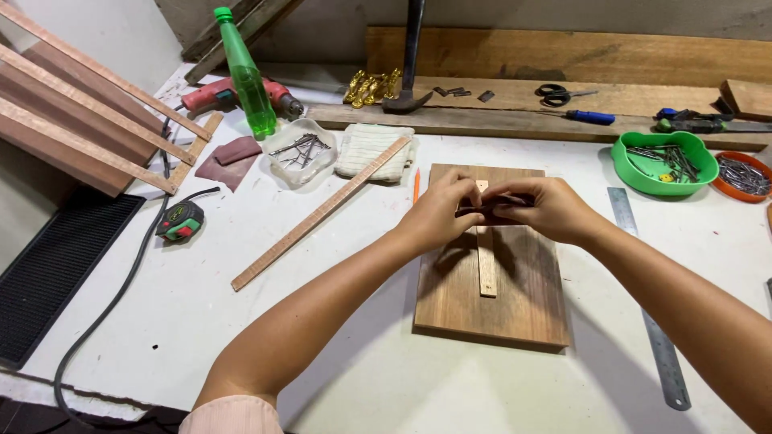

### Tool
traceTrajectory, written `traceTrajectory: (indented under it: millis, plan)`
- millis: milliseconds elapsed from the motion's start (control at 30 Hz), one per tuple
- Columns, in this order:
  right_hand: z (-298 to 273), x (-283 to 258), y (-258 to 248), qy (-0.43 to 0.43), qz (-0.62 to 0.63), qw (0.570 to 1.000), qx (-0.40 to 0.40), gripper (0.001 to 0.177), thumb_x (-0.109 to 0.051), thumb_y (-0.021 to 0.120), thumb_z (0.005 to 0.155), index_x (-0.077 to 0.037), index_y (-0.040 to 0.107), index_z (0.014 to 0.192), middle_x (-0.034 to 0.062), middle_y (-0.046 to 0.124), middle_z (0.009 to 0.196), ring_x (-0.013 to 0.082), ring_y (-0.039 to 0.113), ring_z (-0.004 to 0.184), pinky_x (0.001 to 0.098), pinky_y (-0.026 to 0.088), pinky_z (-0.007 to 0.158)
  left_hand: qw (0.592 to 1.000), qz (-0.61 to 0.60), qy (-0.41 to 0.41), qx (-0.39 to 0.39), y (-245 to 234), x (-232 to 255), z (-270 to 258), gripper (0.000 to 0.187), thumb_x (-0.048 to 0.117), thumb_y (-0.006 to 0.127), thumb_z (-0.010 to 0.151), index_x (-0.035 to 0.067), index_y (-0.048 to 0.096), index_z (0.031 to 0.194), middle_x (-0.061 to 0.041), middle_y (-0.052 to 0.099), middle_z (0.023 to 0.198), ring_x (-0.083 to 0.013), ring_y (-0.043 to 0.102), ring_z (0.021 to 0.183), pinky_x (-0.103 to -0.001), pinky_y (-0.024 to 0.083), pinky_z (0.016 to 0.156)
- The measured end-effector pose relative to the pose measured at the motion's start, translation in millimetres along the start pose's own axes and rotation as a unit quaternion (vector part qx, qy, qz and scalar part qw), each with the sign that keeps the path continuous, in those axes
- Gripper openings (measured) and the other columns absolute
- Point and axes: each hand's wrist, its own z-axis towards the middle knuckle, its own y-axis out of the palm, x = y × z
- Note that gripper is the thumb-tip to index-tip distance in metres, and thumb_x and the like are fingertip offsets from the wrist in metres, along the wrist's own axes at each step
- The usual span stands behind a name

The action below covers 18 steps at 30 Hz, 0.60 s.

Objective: Sand a small wooden strip using a piece of sandpaper on top of a larger wooden block.

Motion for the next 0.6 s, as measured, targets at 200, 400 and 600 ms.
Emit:
traceTrajectory:
  millis: [200,400,600]
  plan:
    - [-6,26,18,-0.028,-0.3,0.953,-0.019,0.031,-0.021,0.074,0.088,-0.018,0.076,0.119,0.0051,0.07,0.128,0.0239,0.068,0.114,0.0376,0.055,0.103,0.96,0.223,0.165,-0.046,40,-2,-27,0.017,0.023,0.075,0.088,0.013,0.081,0.101,-0.011,0.066,0.118,-0.027,0.057,0.118,-0.044,0.047,0.099]
    - [-5,17,18,-0.166,-0.393,0.904,-0.034,0.029,-0.028,0.077,0.082,-0.017,0.081,0.11,0.0051,0.066,0.135,0.0281,0.062,0.12,0.0431,0.051,0.103,0.952,0.204,0.223,-0.046,42,-11,-44,0.031,0.018,0.071,0.088,0.007,0.077,0.117,-0.008,0.067,0.12,-0.0254,0.06,0.121,-0.042,0.048,0.105]
    - [12,30,14,-0.163,-0.372,0.914,-0.006,0.028,-0.023,0.076,0.083,-0.016,0.08,0.11,0.0023,0.07,0.132,0.0254,0.066,0.116,0.0398,0.053,0.1,0.967,0.122,0.2,-0.098,32,-10,-51,0.04,0.013,0.07,0.082,0.003,0.073,0.121,-0.011,0.065,0.111,-0.0274,0.059,0.116,-0.043,0.049,0.109]
